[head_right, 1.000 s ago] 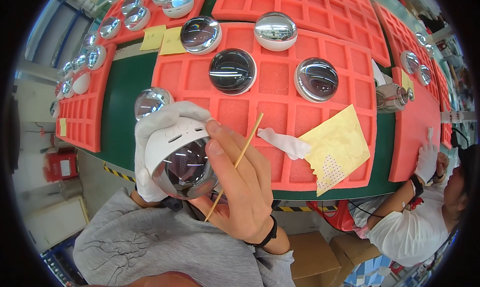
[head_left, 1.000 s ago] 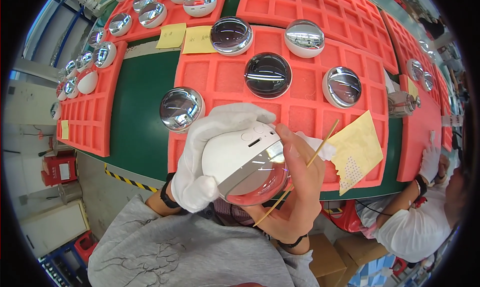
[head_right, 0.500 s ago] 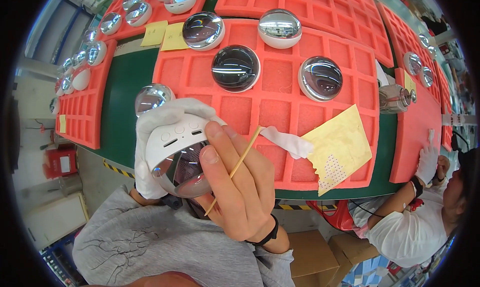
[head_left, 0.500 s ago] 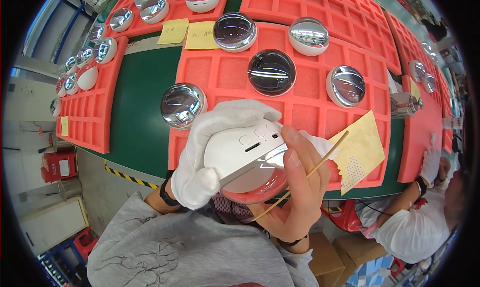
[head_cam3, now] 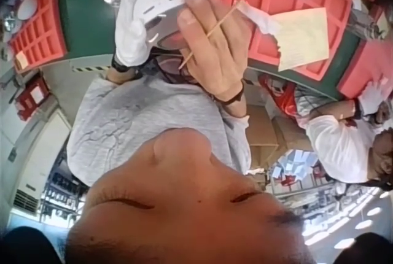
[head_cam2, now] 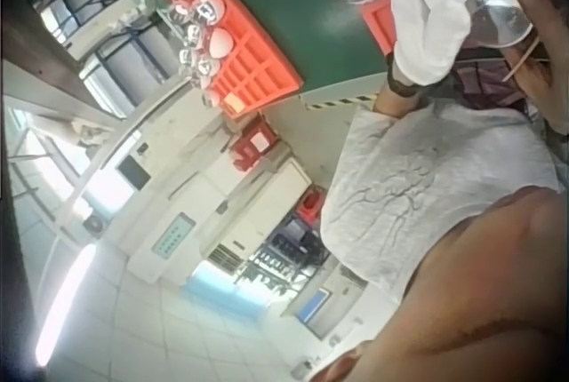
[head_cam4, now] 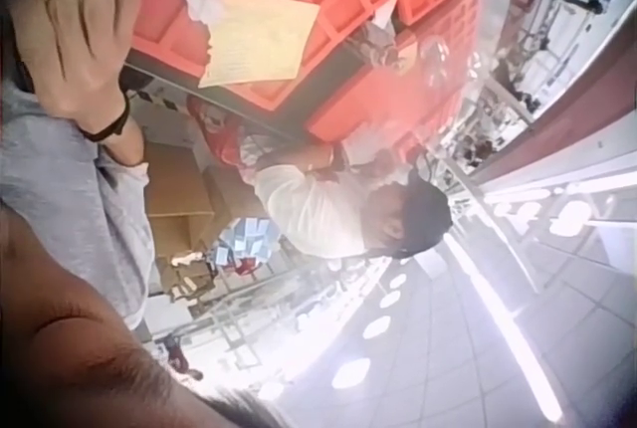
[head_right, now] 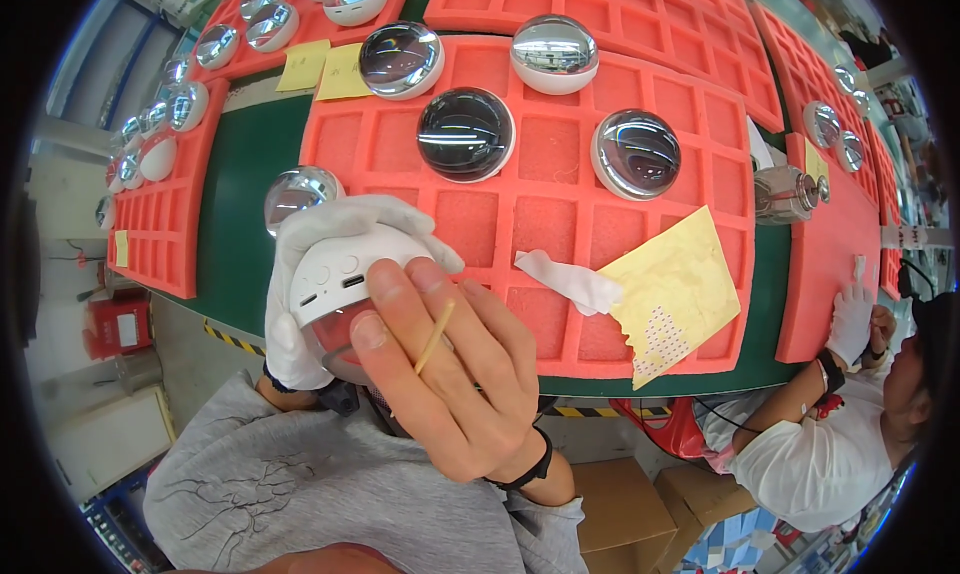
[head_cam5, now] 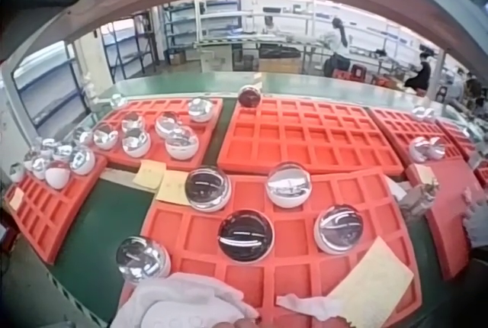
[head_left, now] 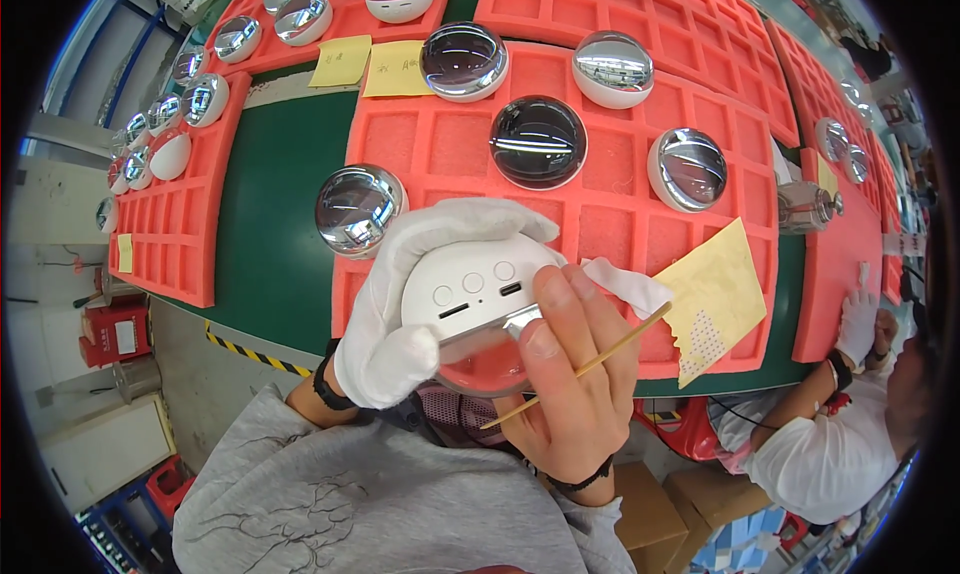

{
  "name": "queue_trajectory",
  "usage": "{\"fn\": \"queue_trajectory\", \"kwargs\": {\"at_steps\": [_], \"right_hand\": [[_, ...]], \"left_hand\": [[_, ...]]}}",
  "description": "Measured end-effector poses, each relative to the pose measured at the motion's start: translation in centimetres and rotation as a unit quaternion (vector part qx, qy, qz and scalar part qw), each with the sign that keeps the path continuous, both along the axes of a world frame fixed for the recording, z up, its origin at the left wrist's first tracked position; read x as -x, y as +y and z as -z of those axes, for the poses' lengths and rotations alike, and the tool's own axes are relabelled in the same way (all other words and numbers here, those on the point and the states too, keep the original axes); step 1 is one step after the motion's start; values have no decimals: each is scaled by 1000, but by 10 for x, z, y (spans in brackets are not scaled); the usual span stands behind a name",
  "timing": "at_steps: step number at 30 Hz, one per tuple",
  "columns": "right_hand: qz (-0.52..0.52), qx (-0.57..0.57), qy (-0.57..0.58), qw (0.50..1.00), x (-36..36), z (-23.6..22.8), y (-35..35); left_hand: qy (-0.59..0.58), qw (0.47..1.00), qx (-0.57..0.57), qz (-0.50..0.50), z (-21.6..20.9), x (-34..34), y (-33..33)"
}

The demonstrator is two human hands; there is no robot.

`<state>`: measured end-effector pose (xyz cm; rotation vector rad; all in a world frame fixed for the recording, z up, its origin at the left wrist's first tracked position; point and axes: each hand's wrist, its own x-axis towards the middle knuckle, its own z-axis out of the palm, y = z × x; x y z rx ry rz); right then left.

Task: The person picks up a camera dome, wipes it with a cloth, and uses a wooden stick to apply sealant around the rim. They rotate the dome to continue the application before wiping it again and placing it back into a red foam tray.

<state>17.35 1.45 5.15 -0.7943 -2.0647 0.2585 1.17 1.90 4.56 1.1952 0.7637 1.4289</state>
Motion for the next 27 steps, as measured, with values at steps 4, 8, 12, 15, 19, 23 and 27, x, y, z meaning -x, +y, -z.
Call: {"fn": "queue_trajectory", "kwargs": {"at_steps": [4, 8, 12, 15, 19, 23, 27], "right_hand": [[-8, -17, 58, 998, 7, 4, 7], [41, 94, 155, 983, 17, 4, -3], [5, 132, 142, 981, 19, 7, -6], [-2, 134, 137, 981, 18, 9, -7], [-6, 135, 132, 982, 17, 9, -7], [-5, 132, 139, 982, 18, 12, -7], [-3, 128, 141, 982, 19, 13, -7]], "left_hand": [[-65, 997, 19, 42, 4, 8, 0], [-335, 931, 2, 146, 14, 0, 2], [-305, 949, 10, 83, 13, 4, 1], [-293, 951, 2, 95, 17, 6, -1], [-277, 957, 21, 86, 16, 7, -4], [-259, 963, 41, 71, 14, 7, -6], [-241, 967, 49, 71, 13, 10, -7]]}}
